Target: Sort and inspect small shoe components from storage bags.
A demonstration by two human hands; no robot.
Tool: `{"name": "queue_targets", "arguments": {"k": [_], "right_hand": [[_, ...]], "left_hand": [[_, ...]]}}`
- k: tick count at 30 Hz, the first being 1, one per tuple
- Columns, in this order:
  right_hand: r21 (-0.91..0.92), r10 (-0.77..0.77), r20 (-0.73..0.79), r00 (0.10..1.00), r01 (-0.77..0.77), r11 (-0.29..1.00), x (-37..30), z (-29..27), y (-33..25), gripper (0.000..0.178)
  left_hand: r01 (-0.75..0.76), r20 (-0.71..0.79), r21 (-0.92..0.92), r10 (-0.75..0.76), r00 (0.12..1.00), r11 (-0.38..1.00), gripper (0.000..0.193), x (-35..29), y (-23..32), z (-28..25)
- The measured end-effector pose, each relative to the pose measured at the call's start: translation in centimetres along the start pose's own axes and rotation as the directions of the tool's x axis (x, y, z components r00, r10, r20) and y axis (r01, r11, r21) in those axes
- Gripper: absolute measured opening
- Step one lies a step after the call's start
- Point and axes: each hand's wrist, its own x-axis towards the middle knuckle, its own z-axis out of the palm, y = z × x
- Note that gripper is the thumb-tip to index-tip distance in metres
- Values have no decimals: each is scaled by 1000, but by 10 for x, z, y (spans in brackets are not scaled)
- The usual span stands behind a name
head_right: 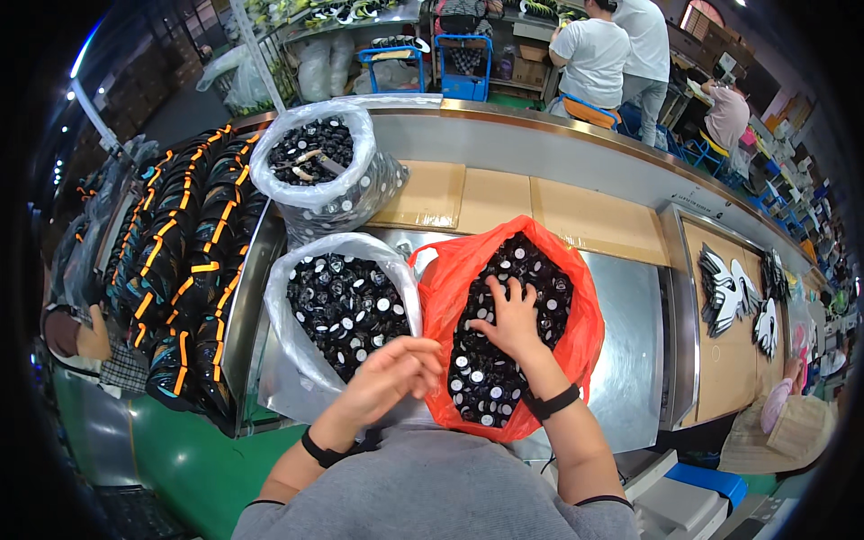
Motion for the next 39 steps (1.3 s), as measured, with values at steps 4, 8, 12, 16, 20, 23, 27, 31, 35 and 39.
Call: {"name": "queue_targets", "arguments": {"k": [4,8,12,16,20,23,27,31,35,39], "right_hand": [[-42,-115,51,992,117,992,-29,8,-6,67],[-36,-167,27,986,168,985,-41,17,-3,47],[142,-122,-11,992,122,982,-50,13,-7,35],[411,-58,-259,964,165,896,-41,10,10,14],[936,131,353,926,-351,-39,-43,-26,6,16],[900,58,367,929,-338,-276,-47,-54,-11,14],[812,-176,395,901,-433,-393,-54,-65,-16,13],[728,-318,432,844,-535,-429,-58,-72,-20,14],[663,-231,436,870,-484,-572,-53,-58,-9,31],[577,107,593,798,-328,-748,-48,-66,-16,39]], "left_hand": [[157,-40,449,-156,987,879,28,15,-17,13],[2,34,883,-69,997,469,28,28,-30,13],[-52,78,958,-82,994,283,27,27,-32,13],[11,1,923,-32,1000,385,26,25,-28,8],[209,-184,819,-100,978,534,27,29,-19,14],[92,-152,679,17,988,729,30,41,-26,8],[-195,83,913,305,949,359,33,60,-17,24],[-277,222,930,231,947,242,21,67,-14,20],[-110,-91,715,247,965,691,18,65,-20,10],[93,-169,393,-28,985,915,18,52,-4,9]]}}
